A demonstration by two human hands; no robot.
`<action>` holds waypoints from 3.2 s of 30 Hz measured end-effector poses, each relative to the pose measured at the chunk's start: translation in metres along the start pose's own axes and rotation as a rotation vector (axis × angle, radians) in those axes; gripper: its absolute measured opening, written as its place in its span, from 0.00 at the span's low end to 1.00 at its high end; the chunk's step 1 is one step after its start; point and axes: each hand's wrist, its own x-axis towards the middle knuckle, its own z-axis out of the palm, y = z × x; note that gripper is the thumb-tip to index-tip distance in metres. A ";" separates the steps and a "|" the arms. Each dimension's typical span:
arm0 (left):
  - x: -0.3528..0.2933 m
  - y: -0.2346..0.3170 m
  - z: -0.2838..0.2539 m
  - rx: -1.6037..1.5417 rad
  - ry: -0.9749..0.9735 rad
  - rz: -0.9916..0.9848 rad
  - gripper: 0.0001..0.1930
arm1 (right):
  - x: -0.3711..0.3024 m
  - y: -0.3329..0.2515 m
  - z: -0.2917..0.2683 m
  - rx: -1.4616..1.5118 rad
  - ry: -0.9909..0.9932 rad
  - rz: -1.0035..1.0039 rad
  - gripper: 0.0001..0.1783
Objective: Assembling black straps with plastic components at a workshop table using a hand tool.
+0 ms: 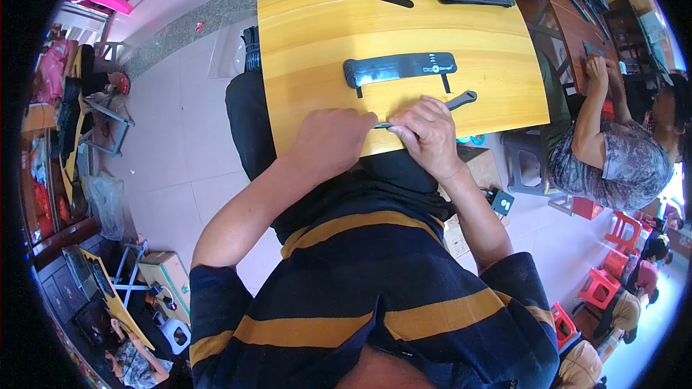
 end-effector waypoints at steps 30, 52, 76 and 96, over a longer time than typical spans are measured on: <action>0.024 0.013 -0.025 0.024 -0.368 -0.081 0.16 | 0.001 0.006 0.003 0.029 -0.005 -0.031 0.08; 0.014 0.033 0.000 -0.232 -0.173 -0.058 0.09 | -0.045 -0.034 -0.006 0.454 0.052 0.751 0.21; 0.027 0.019 0.031 -0.499 -0.195 0.069 0.13 | -0.072 -0.017 -0.003 0.621 -0.053 0.797 0.08; 0.018 0.033 0.017 -0.584 0.079 0.113 0.08 | -0.060 -0.023 -0.017 1.192 -0.120 0.904 0.10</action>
